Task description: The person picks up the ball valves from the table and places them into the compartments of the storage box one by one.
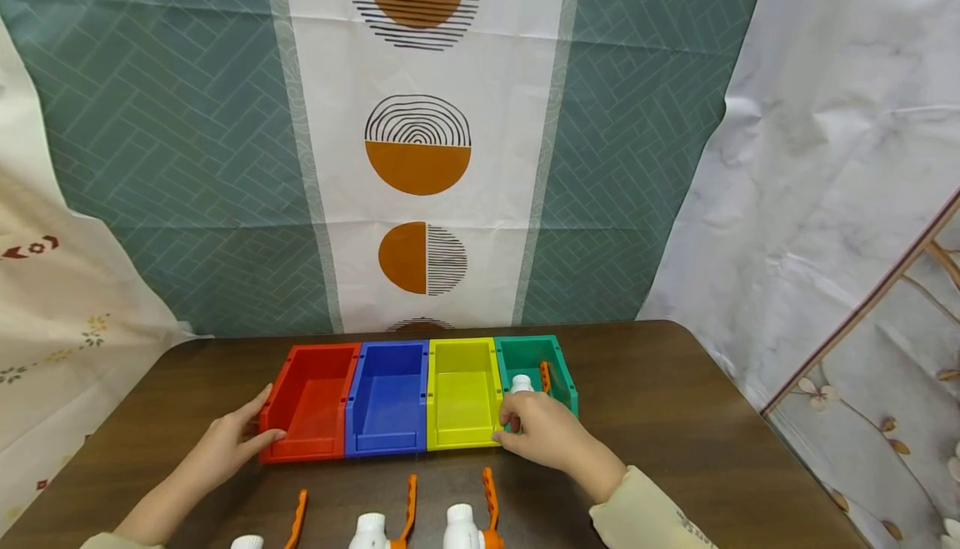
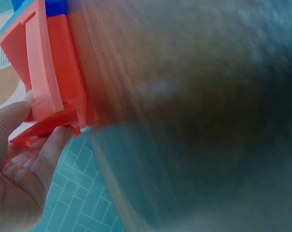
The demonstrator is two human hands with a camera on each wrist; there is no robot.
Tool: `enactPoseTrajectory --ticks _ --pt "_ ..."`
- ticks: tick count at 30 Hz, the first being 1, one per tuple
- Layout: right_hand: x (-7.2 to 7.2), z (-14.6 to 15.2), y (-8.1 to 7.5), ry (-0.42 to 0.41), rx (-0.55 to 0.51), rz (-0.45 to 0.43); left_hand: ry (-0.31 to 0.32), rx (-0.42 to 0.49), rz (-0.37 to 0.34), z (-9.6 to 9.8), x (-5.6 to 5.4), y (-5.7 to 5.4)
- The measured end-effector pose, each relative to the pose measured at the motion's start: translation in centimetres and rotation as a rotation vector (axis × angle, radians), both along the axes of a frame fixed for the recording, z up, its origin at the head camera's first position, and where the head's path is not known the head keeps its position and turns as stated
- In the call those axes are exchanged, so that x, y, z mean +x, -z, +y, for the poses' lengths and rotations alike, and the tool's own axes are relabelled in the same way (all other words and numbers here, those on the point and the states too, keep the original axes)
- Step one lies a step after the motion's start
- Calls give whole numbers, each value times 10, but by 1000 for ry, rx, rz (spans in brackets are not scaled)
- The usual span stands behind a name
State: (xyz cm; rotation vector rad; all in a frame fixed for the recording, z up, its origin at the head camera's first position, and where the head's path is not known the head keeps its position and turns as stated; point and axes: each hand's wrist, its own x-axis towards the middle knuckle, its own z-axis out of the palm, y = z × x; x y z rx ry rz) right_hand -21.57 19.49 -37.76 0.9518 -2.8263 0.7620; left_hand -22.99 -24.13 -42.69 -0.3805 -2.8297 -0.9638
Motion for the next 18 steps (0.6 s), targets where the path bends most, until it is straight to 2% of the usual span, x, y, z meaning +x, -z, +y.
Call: enactPoseTrajectory --ticks 5,14,18 --pt "5 -3 3 -6 16 6 -2 3 -14 0 0 0" --pt "14 -11 3 -31 -8 -83 3 0 8 0 0 1" --pt "17 -14 3 -61 -14 -83 3 -7 1 -1 0 0"
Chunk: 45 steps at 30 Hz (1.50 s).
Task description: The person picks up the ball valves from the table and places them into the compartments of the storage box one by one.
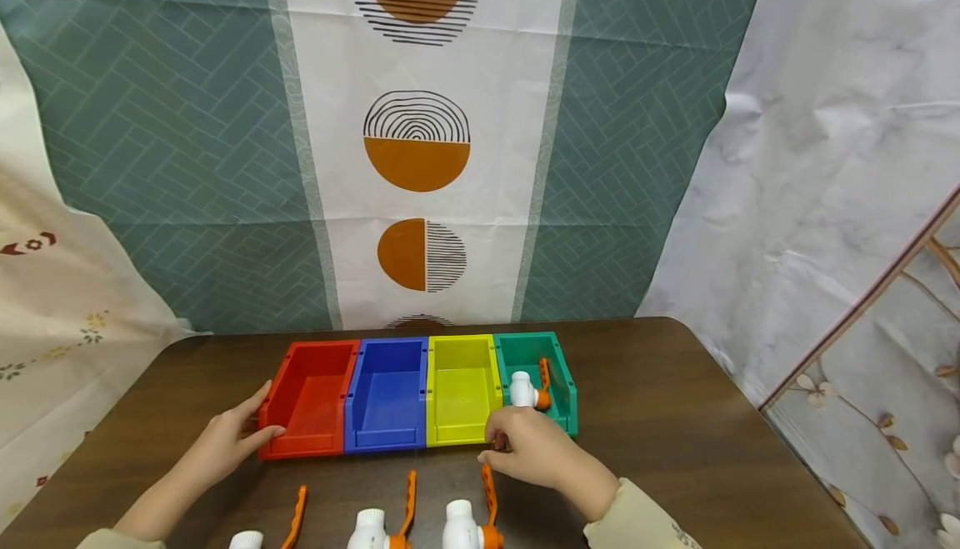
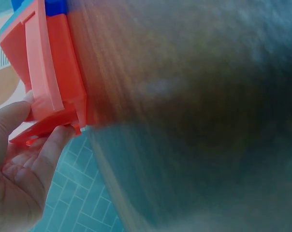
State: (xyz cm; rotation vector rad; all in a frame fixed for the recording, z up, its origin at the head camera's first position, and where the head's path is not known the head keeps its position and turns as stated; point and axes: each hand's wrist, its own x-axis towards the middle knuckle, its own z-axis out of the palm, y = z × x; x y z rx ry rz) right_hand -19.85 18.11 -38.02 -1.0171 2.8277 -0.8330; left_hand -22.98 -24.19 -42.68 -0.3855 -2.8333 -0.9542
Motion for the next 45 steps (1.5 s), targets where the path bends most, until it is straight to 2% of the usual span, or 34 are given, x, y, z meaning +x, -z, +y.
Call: enactPoseTrajectory --ticks 6,14,24,30,36,40,45 --pt "3 -3 0 -33 -9 10 -5 1 -6 0 0 0" --pt "14 -7 2 -62 7 -70 -1 6 -1 0 -2 0" --pt "26 -11 7 -29 68 -146 -1 4 2 0 -1 0" --pt "33 -12 14 -64 58 -170 -2 10 18 0 0 0" --pt "40 -16 18 -27 62 -304 3 12 10 0 -1 -1" --pt "43 -20 20 -20 61 -364 1 13 7 0 -1 -1" --pt "45 -25 23 28 80 -474 -1 15 -5 0 0 0"
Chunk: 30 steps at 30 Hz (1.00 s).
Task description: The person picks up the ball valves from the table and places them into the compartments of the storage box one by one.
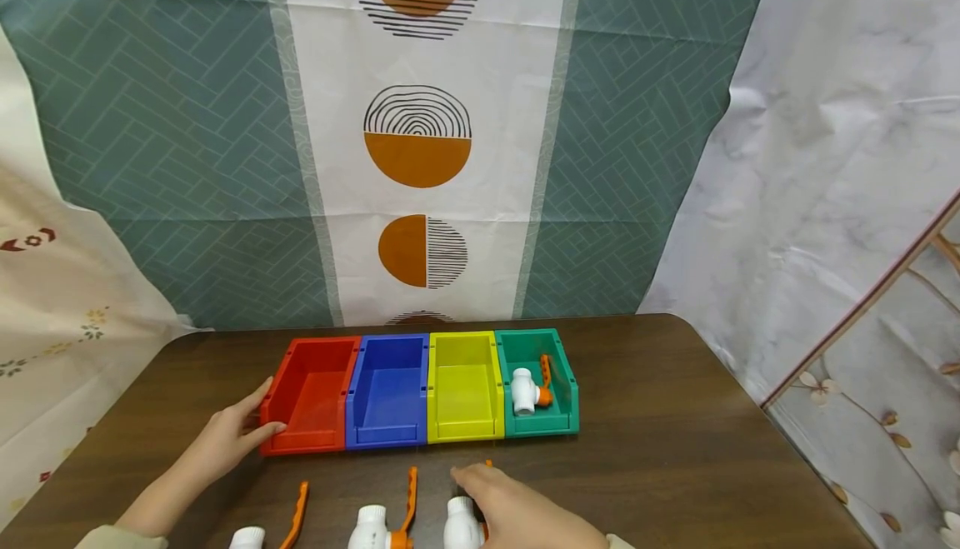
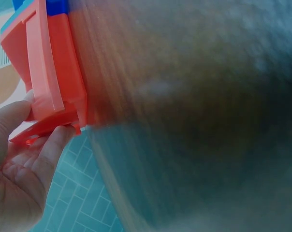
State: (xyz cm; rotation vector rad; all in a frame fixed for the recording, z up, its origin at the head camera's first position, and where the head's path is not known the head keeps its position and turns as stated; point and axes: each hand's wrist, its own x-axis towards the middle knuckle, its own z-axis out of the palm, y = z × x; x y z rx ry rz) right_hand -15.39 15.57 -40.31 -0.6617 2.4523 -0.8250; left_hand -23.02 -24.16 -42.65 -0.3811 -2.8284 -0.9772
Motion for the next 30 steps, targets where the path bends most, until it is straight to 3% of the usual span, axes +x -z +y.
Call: enactPoseTrajectory --ticks 4,11,30 --pt "1 0 4 -38 18 -2 0 -7 -1 0 0 0" --pt "2 2 12 -126 24 73 6 -4 6 0 0 -1" --pt "1 2 15 -154 16 109 1 -15 38 1 1 -1"
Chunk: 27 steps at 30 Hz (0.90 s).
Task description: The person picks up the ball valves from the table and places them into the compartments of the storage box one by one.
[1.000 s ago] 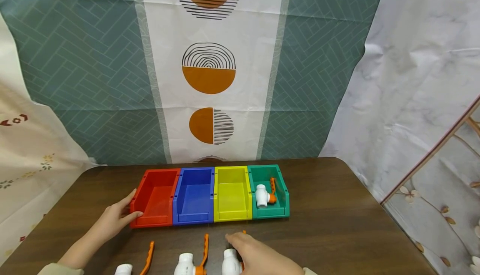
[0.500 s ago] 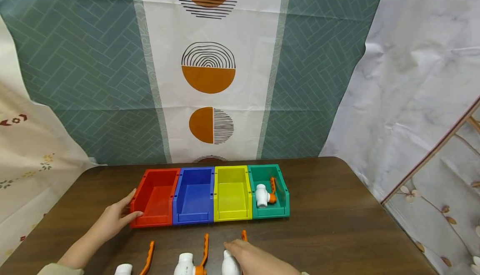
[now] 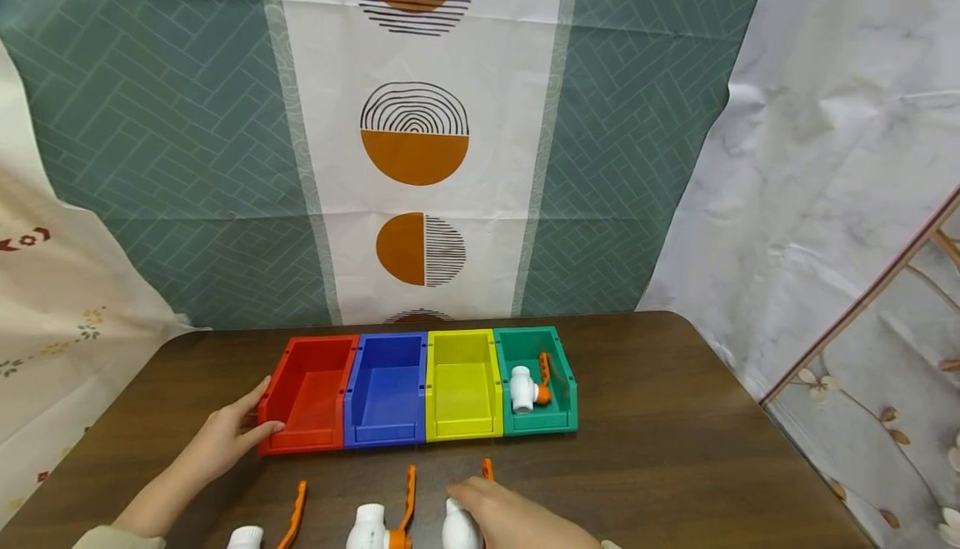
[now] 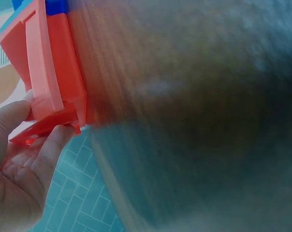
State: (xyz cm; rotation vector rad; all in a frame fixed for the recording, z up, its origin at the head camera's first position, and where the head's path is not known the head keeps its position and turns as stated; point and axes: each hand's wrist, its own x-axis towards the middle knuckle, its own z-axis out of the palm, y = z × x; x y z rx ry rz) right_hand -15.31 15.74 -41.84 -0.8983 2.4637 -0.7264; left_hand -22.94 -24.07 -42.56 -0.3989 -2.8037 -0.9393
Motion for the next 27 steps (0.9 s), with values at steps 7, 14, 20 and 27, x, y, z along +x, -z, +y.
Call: enactPoseTrajectory --ticks 7,14,20,27 --pt "0 0 0 -4 -6 0 3 4 -1 -1 0 1" --pt "0 1 0 1 -7 -3 4 12 -10 -1 -1 1" --pt "1 0 -1 -6 9 38 1 8 -14 0 -1 1" --pt "1 -1 -1 -46 8 143 -3 0 -13 -1 0 1"
